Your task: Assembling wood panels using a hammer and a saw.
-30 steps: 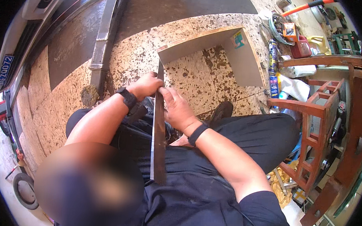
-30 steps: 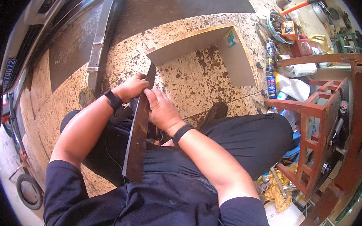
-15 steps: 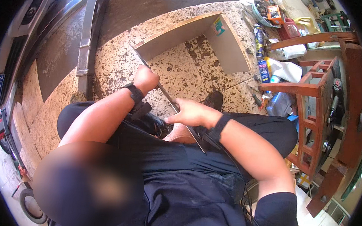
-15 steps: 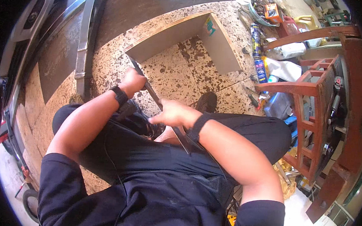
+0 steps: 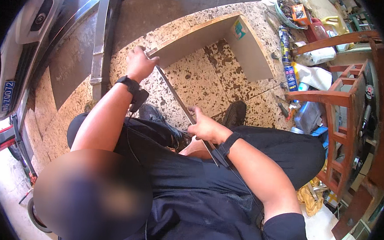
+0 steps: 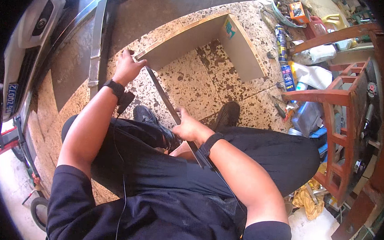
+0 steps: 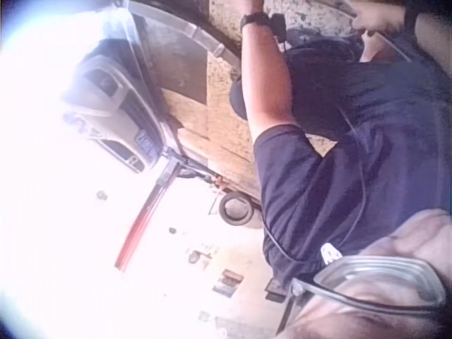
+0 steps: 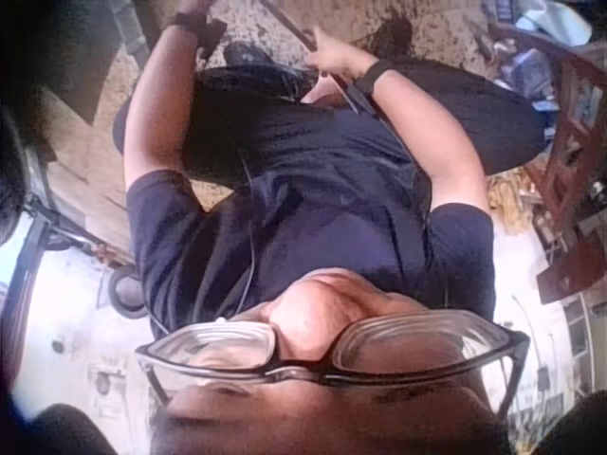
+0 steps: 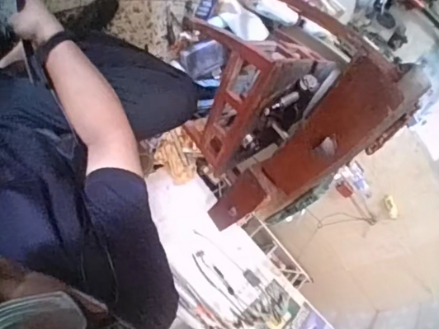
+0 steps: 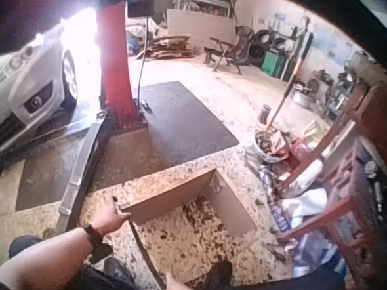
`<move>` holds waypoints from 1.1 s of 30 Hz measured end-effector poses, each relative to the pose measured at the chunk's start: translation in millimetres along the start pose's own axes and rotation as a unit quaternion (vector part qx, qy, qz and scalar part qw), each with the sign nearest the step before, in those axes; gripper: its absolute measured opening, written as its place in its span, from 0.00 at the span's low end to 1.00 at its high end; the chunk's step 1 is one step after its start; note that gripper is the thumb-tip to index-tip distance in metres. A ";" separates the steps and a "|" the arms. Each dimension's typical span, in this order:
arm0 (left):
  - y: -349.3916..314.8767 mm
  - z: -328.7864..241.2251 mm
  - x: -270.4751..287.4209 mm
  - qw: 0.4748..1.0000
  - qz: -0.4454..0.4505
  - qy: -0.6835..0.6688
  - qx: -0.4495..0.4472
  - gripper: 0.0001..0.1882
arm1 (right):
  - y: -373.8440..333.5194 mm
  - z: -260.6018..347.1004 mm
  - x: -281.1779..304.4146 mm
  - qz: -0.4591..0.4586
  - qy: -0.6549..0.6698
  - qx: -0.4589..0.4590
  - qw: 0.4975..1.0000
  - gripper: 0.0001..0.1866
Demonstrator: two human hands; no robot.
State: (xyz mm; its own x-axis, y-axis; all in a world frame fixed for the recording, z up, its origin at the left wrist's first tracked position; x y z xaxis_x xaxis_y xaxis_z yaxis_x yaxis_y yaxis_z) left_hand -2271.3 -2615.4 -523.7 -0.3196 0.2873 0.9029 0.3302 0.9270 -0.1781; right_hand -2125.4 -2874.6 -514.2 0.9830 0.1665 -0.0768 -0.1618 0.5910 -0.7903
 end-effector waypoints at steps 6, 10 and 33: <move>16.7 -13.2 -5.9 0.986 0.012 0.091 -0.136 0.30 | 18.2 -15.0 -0.4 -0.019 -0.079 -0.013 0.997 0.42; 34.3 -31.3 -13.0 0.977 0.062 0.111 -0.171 0.25 | 24.0 -25.7 -4.2 -0.057 -0.092 0.002 0.994 0.41; 130.8 -8.4 -17.8 0.989 0.118 -0.045 -0.071 0.30 | 10.4 -14.0 12.9 0.055 -0.073 -0.039 0.995 0.43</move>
State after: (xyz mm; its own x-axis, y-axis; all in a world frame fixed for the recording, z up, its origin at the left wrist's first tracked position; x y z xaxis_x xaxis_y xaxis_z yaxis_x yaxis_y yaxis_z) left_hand -2215.0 -2501.3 -559.8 -0.2950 0.5183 0.8027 0.5243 0.7901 -0.3175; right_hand -2113.2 -2877.4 -531.9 0.9361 0.3424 -0.0806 -0.2545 0.5012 -0.8270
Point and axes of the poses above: each hand's wrist, its own y-axis towards the middle knuckle, its own x-axis out of the back of the hand, z = x × y, the point moved 1 cm from there along y, towards the middle knuckle, and after that the axes turned 4 degrees about -x, right-handed, at the moved point
